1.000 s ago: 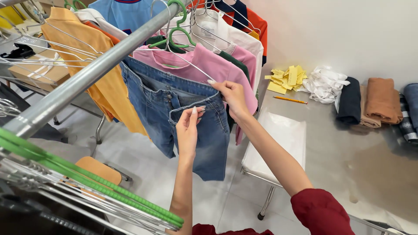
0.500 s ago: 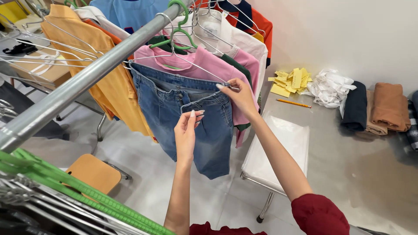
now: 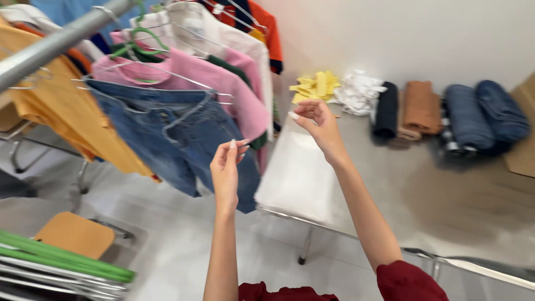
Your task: Hanging various garments from a table onto a clothing rack
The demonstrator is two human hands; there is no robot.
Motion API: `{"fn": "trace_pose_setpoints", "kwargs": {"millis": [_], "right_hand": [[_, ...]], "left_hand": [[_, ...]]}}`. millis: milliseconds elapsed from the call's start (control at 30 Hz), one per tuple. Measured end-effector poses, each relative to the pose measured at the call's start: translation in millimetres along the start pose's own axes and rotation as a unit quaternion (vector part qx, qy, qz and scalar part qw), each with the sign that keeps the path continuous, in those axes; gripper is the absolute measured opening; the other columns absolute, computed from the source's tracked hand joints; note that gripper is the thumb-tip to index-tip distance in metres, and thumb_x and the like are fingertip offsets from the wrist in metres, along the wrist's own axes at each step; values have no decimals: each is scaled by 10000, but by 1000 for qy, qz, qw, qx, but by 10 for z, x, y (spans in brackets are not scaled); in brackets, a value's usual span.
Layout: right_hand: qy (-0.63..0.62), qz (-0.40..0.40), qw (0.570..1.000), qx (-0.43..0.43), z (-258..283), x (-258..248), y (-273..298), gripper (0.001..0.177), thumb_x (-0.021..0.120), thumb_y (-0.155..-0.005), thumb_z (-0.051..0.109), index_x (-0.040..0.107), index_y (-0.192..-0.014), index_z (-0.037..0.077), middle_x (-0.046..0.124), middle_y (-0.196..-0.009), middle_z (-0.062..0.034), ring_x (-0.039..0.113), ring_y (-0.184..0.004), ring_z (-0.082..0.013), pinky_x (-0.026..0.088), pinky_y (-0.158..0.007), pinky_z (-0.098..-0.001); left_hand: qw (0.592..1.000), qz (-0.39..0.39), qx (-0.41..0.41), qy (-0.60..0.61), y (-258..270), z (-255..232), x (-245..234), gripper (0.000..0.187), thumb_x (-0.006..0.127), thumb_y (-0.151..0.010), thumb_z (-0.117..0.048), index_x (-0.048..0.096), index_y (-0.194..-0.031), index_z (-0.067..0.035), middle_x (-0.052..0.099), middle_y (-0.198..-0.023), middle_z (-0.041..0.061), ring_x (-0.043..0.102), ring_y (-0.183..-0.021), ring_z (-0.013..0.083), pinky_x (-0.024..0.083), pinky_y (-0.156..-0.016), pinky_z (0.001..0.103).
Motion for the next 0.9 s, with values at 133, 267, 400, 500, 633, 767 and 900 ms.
{"fn": "trace_pose_setpoints", "kwargs": {"millis": [133, 267, 400, 500, 633, 767, 900], "right_hand": [[5, -44, 999, -26, 236, -1021, 506, 309, 789, -887, 151, 655, -1155, 75, 679, -1062, -66, 658, -1039, -136, 551, -942, -321], [-8, -138, 990, -36, 323, -2155, 1126, 196, 756, -919, 121, 683, -1093, 71, 696, -1014, -46, 678, -980, -112, 575, -916, -291], [-20, -228, 973, -40, 328, -3194, 1810, 132, 687, -978, 113, 648, -1097, 72, 685, -1003, -32, 685, -976, -107, 576, -923, -253], [-24, -280, 959, -38, 398, -3796, 2237, 94, 646, -1005, 85, 637, -1093, 51, 678, -968, -60, 687, -958, -122, 578, -921, -254], [-26, -343, 938, -43, 480, -4397, 2718, 77, 623, -1029, 110, 611, -1095, 72, 667, -953, -39, 680, -959, -103, 572, -912, -223], [-25, -390, 920, -27, 373, -4831, 3029, 77, 617, -1034, 111, 610, -1092, 61, 660, -931, -61, 673, -939, -122, 572, -894, -229], [11, -369, 929, 15, 247, -5053, 3084, 160, 612, -1057, 154, 639, -948, 41, 657, -894, -89, 670, -916, -157, 569, -886, -268]], "left_hand": [[1000, -10, 1, 17, 507, 29, 552, 215, 554, -1059, -249, 715, -1016, -113, 752, -1039, 40, 681, -979, 114, 530, -887, 239], [999, -15, -19, 26, 1042, 174, 1116, 210, 563, -1057, -255, 703, -1015, -104, 751, -1029, 52, 700, -974, 136, 548, -886, 260], [998, -7, -49, 32, 1634, 268, 1678, 216, 544, -1063, -244, 692, -1002, -99, 755, -1049, 82, 720, -993, 174, 558, -919, 303], [997, 28, -69, 31, 1914, 412, 2141, 229, 548, -1060, -266, 686, -996, -95, 747, -1047, 86, 711, -1003, 187, 552, -926, 323], [994, 70, -86, 17, 2186, 504, 2670, 241, 540, -1061, -272, 678, -987, -90, 744, -1049, 92, 694, -1004, 190, 538, -939, 336], [988, 115, -100, 13, 2365, 657, 3164, 234, 541, -1058, -265, 675, -978, -91, 745, -1039, 84, 699, -1005, 188, 539, -934, 331], [981, 151, -117, 18, 2474, 901, 3616, 248, 557, -1050, -302, 676, -968, -101, 746, -1038, 79, 700, -999, 185, 533, -920, 320]]}}
Point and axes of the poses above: each hand's wrist, its own y-axis away from the middle knuckle, its own x-axis out of the palm, z = x × y, the point moved 10 cm from there along -y, towards the middle knuckle
